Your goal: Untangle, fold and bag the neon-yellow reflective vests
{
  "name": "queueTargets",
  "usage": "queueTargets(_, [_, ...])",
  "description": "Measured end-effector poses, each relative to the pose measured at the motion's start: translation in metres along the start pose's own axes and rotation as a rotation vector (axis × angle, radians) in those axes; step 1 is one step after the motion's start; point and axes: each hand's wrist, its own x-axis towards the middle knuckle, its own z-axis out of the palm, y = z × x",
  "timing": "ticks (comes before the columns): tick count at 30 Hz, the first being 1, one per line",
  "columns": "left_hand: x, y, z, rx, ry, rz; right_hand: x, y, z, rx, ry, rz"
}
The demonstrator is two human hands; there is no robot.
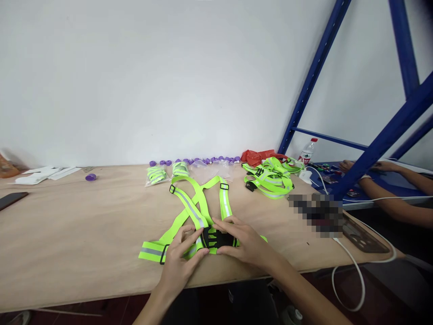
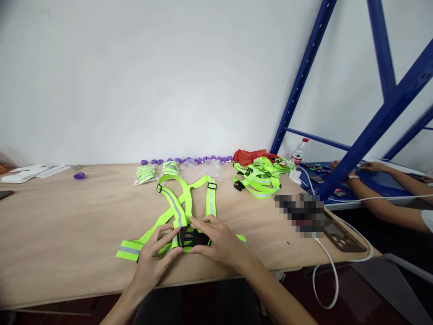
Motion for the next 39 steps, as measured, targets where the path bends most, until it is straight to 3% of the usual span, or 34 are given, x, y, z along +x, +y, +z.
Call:
queueTargets(3, [0.000,0.003,0.001,-0.018,0.003,-0.009,0.001,-0.002,0.002,0.030,0.021,0.000])
queueTargets(9, [0.002,0.009,0.008,-0.087,-0.015,-0.010,0.006,-0.006,0.005,0.106,0.257,-0.082])
queueTargets(13, [0.001,0.014,0.015,-0.115,-0.003,-0.039,0.011,-0.012,0.010,0.055,0.333,-0.139])
queueTargets(17, [0.003,0.013,0.017,-0.082,-0.004,-0.068,0.015,-0.019,0.017,-0.021,0.353,-0.087])
queueTargets(21, [0.015,0.007,0.013,0.094,-0.088,-0.049,0.017,-0.011,0.016,-0.107,0.325,0.037])
queueTargets(25, [0.027,-0.001,-0.010,0.355,-0.231,-0.049,-0.005,0.012,-0.004,-0.155,0.222,0.168])
queueTargets(31, [0.023,-0.020,-0.089,0.474,-0.421,0.028,-0.075,0.040,-0.040,-0.102,-0.007,0.406])
queueTargets(33, [0.018,-0.028,-0.105,0.477,-0.494,0.011,-0.089,0.042,-0.043,-0.036,-0.019,0.441])
queueTargets(36, [0.013,-0.034,-0.113,0.451,-0.525,-0.043,-0.097,0.044,-0.040,0.084,0.044,0.493])
queueTargets(39, [0.014,-0.028,-0.111,0.393,-0.482,-0.068,-0.095,0.046,-0.036,0.273,0.149,0.557])
